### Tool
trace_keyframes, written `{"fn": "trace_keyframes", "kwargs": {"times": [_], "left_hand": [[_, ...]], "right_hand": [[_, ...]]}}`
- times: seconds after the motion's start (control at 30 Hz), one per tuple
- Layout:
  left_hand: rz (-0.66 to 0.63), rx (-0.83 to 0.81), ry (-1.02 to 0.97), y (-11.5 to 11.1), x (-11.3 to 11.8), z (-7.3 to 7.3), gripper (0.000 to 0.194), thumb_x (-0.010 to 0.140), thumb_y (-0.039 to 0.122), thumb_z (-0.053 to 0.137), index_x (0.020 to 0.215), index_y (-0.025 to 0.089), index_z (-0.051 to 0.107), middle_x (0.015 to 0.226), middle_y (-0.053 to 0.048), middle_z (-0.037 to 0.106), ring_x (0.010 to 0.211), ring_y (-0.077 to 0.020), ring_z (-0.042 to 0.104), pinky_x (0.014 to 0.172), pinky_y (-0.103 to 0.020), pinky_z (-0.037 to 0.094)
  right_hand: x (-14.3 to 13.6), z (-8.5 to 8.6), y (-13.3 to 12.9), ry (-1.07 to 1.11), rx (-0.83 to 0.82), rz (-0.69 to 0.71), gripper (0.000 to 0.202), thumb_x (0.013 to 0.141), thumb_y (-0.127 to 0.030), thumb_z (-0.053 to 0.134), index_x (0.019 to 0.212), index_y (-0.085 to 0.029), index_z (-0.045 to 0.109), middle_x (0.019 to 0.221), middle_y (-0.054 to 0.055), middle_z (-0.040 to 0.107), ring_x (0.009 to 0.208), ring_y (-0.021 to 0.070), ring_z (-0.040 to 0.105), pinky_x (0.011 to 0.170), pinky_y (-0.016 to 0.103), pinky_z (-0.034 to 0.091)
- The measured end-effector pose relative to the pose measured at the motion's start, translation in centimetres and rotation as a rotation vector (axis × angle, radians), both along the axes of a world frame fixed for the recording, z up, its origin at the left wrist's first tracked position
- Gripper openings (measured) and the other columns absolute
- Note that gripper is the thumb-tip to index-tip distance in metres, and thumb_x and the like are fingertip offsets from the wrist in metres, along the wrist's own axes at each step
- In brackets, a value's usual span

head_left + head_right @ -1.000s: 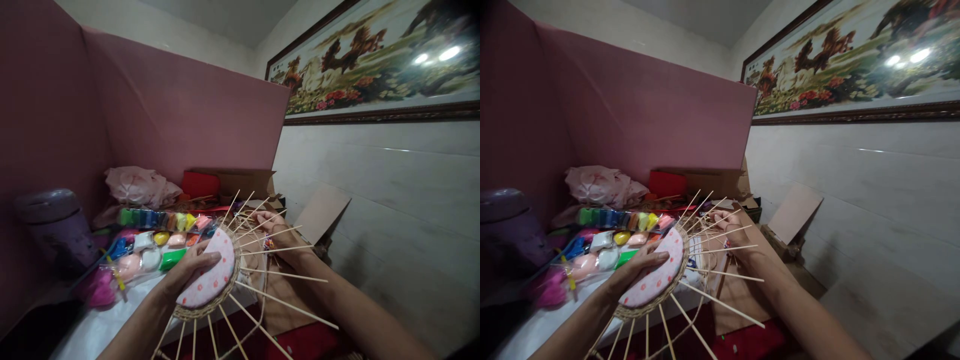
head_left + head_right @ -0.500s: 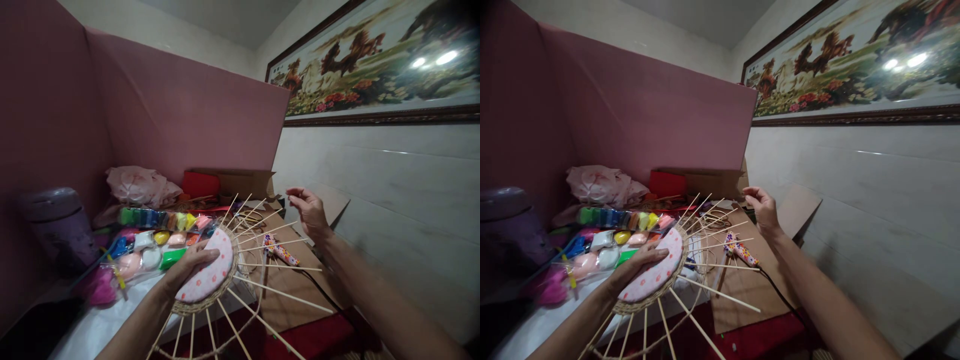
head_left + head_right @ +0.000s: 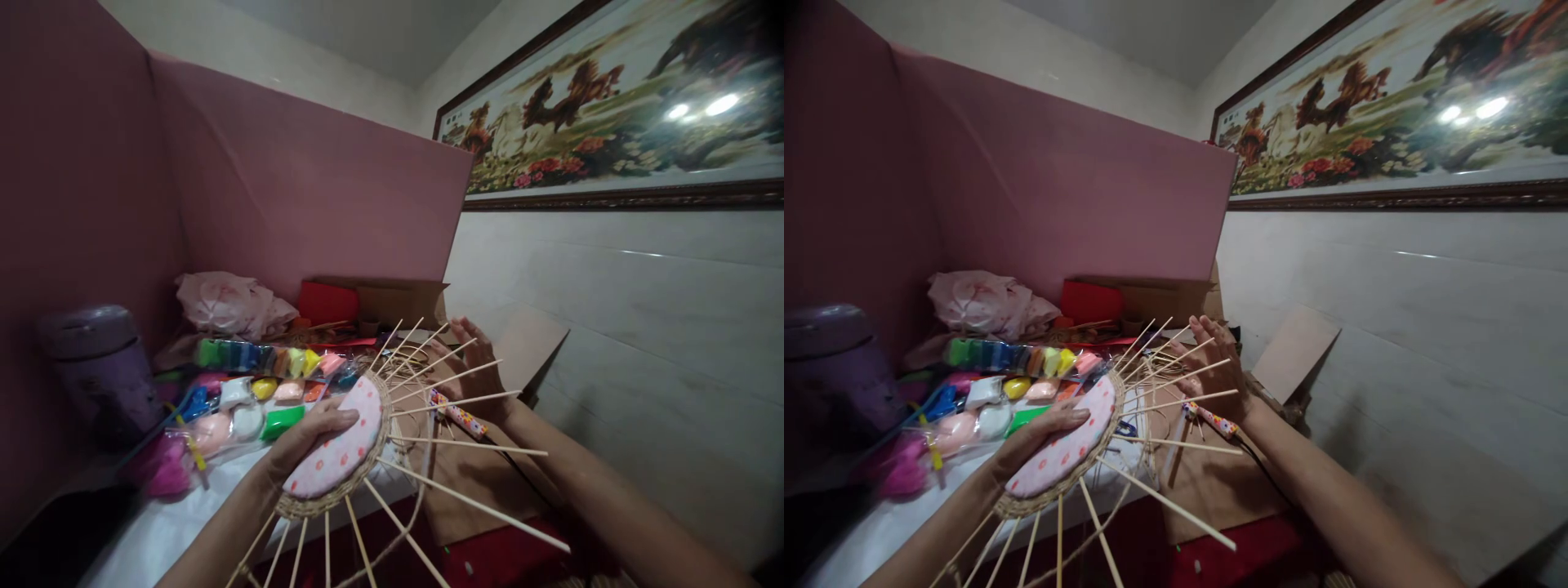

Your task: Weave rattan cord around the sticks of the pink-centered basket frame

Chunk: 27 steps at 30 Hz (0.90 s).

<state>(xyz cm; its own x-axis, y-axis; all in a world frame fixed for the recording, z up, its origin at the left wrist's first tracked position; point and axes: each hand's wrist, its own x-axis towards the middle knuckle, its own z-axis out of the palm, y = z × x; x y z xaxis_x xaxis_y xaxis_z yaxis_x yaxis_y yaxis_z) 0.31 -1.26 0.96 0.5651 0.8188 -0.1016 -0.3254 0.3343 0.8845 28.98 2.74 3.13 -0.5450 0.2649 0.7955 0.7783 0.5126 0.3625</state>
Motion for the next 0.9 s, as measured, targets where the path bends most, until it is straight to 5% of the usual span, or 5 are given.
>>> {"fn": "trace_keyframes", "kwargs": {"times": [0.47, 0.9], "left_hand": [[-0.114, -0.008, -0.045, -0.7, 1.4, -0.4, 0.029, 0.066, 0.022, 0.068, 0.093, 0.009, 0.065, 0.070, -0.008, 0.066, 0.054, -0.0129, 0.061, 0.052, -0.020, 0.047], [-0.116, 0.012, -0.030, -0.4, 1.7, -1.1, 0.028, 0.068, 0.022, 0.067, 0.093, 0.010, 0.065, 0.069, -0.007, 0.065, 0.052, -0.0119, 0.059, 0.050, -0.020, 0.044]], "right_hand": [[-2.3, -0.2, 0.3, 0.061, 0.043, 0.123, 0.021, 0.083, -0.023, 0.054, 0.103, -0.029, 0.053, 0.149, -0.005, 0.016, 0.134, 0.0266, 0.022, 0.107, 0.054, 0.020], [-1.7, -1.1, 0.9, 0.051, -0.027, 0.208, 0.015, 0.081, -0.016, 0.055, 0.087, -0.030, 0.054, 0.139, -0.007, 0.035, 0.129, 0.0231, 0.030, 0.106, 0.055, 0.020]]}}
